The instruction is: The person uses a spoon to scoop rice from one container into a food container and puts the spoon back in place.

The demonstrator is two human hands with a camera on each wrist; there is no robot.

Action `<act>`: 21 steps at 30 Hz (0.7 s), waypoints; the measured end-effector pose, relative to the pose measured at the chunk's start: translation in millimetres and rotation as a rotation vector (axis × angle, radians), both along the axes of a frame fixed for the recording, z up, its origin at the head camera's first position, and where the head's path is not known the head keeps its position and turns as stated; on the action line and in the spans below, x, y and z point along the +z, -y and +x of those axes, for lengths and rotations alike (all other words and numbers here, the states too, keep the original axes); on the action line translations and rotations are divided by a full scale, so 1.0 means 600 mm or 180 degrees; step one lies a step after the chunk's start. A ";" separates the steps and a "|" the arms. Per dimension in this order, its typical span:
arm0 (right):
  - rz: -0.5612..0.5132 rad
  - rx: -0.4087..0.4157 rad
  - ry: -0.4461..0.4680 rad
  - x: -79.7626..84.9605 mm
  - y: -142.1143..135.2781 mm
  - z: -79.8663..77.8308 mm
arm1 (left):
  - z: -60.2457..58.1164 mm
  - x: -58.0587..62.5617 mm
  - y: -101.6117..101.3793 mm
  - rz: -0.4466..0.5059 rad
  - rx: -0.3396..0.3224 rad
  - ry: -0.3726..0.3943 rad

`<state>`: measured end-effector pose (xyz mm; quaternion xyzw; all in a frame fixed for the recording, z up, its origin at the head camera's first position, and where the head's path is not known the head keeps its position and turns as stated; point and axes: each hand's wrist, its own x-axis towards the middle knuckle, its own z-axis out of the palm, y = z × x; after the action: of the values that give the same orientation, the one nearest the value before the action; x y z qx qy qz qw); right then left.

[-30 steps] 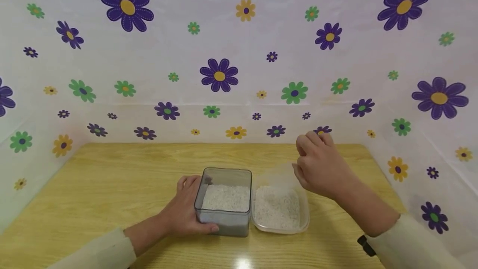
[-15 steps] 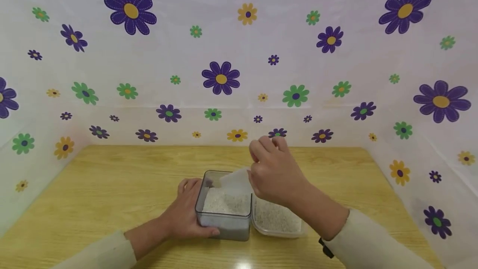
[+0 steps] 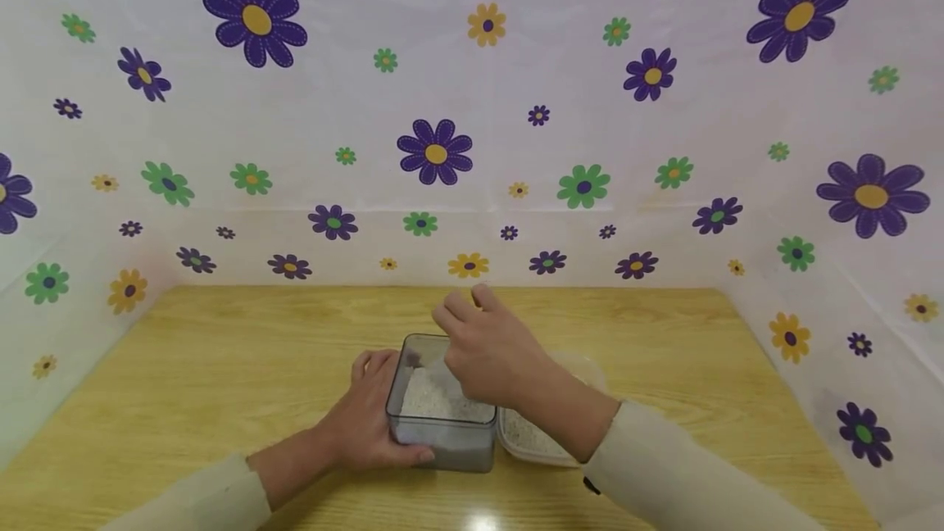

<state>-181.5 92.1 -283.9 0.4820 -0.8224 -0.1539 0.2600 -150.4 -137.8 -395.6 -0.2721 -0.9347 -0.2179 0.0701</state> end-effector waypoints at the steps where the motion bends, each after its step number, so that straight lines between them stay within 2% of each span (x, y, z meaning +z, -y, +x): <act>1: 0.0008 -0.0022 0.0104 -0.002 0.002 -0.001 | 0.000 0.000 0.000 0.0007 -0.0007 0.0002; 8: -0.0364 -0.0093 0.0908 -0.020 0.007 -0.016 | -0.002 -0.002 0.002 0.0039 -0.0038 -0.0101; 15: -0.0409 0.0033 0.1070 -0.026 0.005 -0.024 | -0.001 0.003 0.001 0.0040 -0.0051 -0.0139; 21: -0.0444 0.0155 0.1261 -0.030 0.003 -0.029 | -0.003 0.000 -0.001 0.0032 -0.0055 -0.0152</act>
<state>-199.2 90.2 -301.7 0.5034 -0.8542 0.0075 0.1296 -152.1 -137.3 -395.8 -0.2849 -0.9292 -0.2166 0.0919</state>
